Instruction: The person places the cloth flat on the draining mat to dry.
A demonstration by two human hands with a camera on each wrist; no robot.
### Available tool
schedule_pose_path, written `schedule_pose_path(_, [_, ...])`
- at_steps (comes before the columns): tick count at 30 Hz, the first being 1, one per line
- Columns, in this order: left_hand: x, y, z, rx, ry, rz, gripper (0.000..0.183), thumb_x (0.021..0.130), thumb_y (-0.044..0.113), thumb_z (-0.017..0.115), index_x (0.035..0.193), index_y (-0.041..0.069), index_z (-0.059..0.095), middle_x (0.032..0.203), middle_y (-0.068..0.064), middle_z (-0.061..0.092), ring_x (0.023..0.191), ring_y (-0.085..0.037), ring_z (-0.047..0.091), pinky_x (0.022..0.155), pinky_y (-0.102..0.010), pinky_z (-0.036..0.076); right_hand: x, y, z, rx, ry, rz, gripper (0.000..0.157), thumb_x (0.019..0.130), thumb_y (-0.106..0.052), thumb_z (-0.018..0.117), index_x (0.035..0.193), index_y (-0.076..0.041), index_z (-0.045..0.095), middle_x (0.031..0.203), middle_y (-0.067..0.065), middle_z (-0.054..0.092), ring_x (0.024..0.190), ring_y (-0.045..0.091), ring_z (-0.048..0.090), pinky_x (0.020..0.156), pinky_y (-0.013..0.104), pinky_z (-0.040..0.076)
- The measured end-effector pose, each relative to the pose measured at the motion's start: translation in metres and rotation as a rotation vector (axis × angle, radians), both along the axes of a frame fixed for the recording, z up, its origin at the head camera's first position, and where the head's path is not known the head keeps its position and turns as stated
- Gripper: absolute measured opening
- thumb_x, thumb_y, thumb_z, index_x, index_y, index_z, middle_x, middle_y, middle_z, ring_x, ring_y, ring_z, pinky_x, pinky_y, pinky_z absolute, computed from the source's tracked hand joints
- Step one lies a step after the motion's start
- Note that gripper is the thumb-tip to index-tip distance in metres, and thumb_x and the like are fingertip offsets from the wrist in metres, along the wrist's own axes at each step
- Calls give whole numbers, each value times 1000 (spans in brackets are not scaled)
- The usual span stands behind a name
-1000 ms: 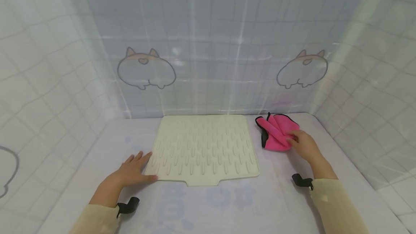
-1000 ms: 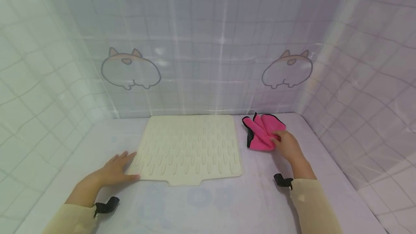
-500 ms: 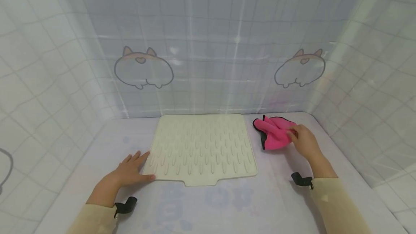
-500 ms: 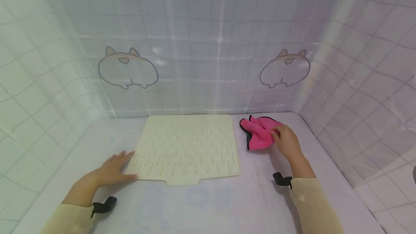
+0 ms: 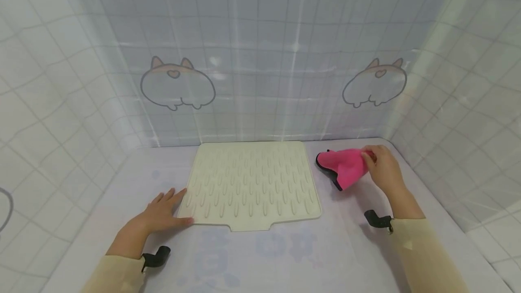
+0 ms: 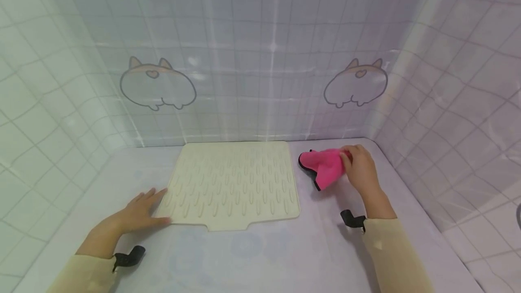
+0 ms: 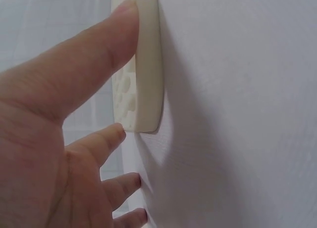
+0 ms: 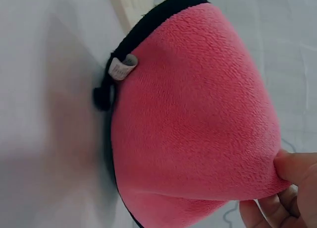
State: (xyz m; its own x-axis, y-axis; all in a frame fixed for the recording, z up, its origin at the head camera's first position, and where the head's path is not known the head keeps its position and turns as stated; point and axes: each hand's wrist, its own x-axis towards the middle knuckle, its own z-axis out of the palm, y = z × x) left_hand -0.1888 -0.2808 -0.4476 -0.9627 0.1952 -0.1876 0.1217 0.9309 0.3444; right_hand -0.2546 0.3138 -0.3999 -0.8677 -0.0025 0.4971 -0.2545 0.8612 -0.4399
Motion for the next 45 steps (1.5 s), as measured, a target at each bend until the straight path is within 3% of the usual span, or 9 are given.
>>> schedule_pose_path(12, [1, 0, 1, -5, 8, -2, 107, 79, 60, 76, 153, -4, 31, 151, -45, 20, 134, -71, 15, 101, -82, 19, 2, -20, 17, -76, 115, 30, 20, 99, -9, 62, 114, 4, 67, 104, 21, 59, 91, 36, 58, 79, 50, 48])
schedule_pose_path(19, [0, 0, -1, 2, 9, -1, 108, 78, 62, 76, 153, -3, 31, 151, -44, 20, 135, -70, 15, 101, -82, 19, 6, -34, 28, -99, 157, 18, 22, 99, -11, 63, 115, 4, 67, 105, 19, 59, 93, 34, 60, 75, 42, 47])
schedule_pose_path(22, [0, -1, -2, 9, 12, -2, 108, 78, 61, 76, 153, -4, 31, 151, -44, 20, 135, -70, 15, 101, -82, 18, 6, -39, 32, -111, 196, 26, 21, 98, -10, 64, 114, 3, 69, 104, 18, 61, 92, 32, 61, 76, 32, 45])
schedule_pose_path(26, [1, -1, -1, 13, 11, 0, 108, 78, 61, 76, 153, -3, 32, 151, -44, 21, 135, -70, 15, 101, -82, 18, 4, -47, 37, -127, 287, 67, 19, 95, -6, 68, 112, 3, 71, 101, 17, 63, 88, 30, 63, 76, 16, 41])
schedule_pose_path(30, [1, -1, -1, 9, 15, -1, 107, 78, 61, 76, 152, -4, 32, 151, -44, 21, 134, -71, 15, 101, -82, 19, 1, -58, 44, -145, 344, 106, 19, 93, -5, 71, 110, 2, 73, 100, 17, 65, 87, 30, 64, 77, 8, 38])
schedule_pose_path(35, [2, -2, -2, 10, 20, -5, 106, 79, 61, 75, 152, -3, 32, 151, -44, 21, 134, -70, 16, 100, -82, 20, -2, -72, 49, -181, 337, 158, 18, 92, -5, 72, 108, 2, 74, 100, 16, 65, 89, 27, 63, 80, 4, 39])
schedule_pose_path(45, [2, -3, -4, 19, 27, -10, 107, 79, 61, 75, 153, -2, 32, 151, -44, 21, 134, -71, 15, 100, -83, 19, -5, -103, 59, -238, 338, 280, 17, 91, -3, 72, 107, 1, 75, 100, 14, 65, 89, 23, 61, 80, 8, 44])
